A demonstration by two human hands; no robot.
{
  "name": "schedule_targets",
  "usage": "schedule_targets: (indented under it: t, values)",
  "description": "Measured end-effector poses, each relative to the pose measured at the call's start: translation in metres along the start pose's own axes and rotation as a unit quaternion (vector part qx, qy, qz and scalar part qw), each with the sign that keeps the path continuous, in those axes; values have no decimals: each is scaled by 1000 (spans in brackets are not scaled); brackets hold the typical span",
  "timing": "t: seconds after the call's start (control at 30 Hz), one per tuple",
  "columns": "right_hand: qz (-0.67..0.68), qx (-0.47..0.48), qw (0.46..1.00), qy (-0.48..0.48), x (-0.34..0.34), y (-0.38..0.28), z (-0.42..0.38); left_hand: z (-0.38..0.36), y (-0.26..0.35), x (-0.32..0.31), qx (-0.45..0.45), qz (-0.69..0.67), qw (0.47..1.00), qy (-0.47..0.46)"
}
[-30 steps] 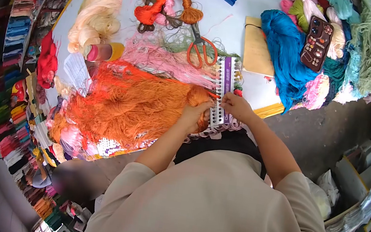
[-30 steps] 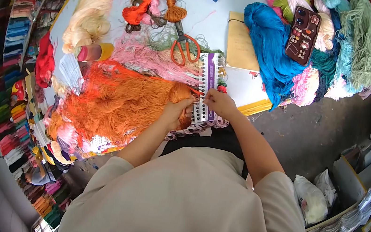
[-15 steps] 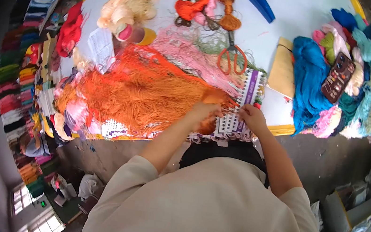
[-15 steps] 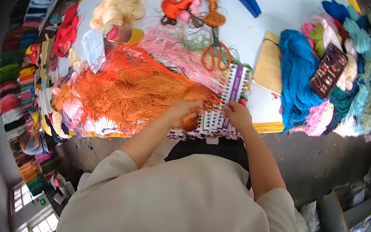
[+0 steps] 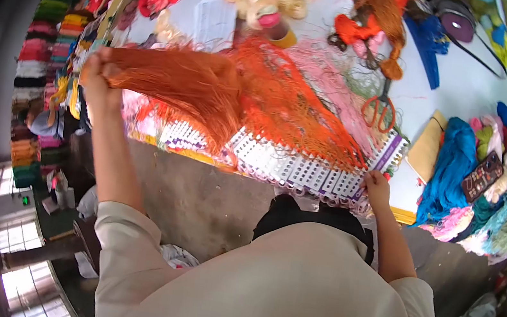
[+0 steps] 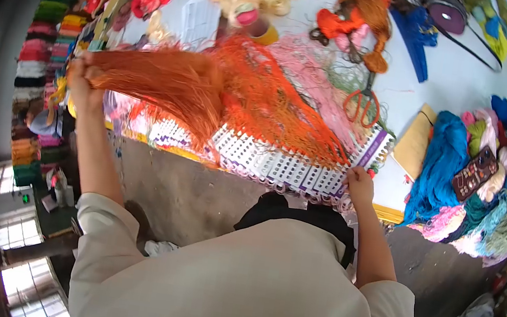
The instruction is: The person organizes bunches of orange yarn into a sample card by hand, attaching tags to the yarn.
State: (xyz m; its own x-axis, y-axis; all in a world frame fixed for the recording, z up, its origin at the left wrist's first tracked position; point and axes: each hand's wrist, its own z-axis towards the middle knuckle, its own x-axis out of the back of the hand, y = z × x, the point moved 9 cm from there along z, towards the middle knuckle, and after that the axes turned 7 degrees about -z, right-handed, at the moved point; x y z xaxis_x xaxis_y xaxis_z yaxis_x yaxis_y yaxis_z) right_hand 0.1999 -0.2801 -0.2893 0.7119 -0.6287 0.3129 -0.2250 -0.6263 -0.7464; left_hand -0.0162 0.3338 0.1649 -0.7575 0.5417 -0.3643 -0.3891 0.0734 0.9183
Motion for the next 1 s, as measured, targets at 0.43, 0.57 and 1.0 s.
schedule_targets:
  t: [0.43, 0.57, 1.0]
  values:
    - [-184, 300, 933, 78, -90, -143, -83, -190, 371, 236, -242, -103, 959, 109]
    - [-261, 391, 882, 40, -177, -223, -107, -285, 416, 274, -311, -53, 933, 175]
    - [-215, 528, 634, -523, -478, -426, -335, -415, 176, 281, 113, -216, 908, 342]
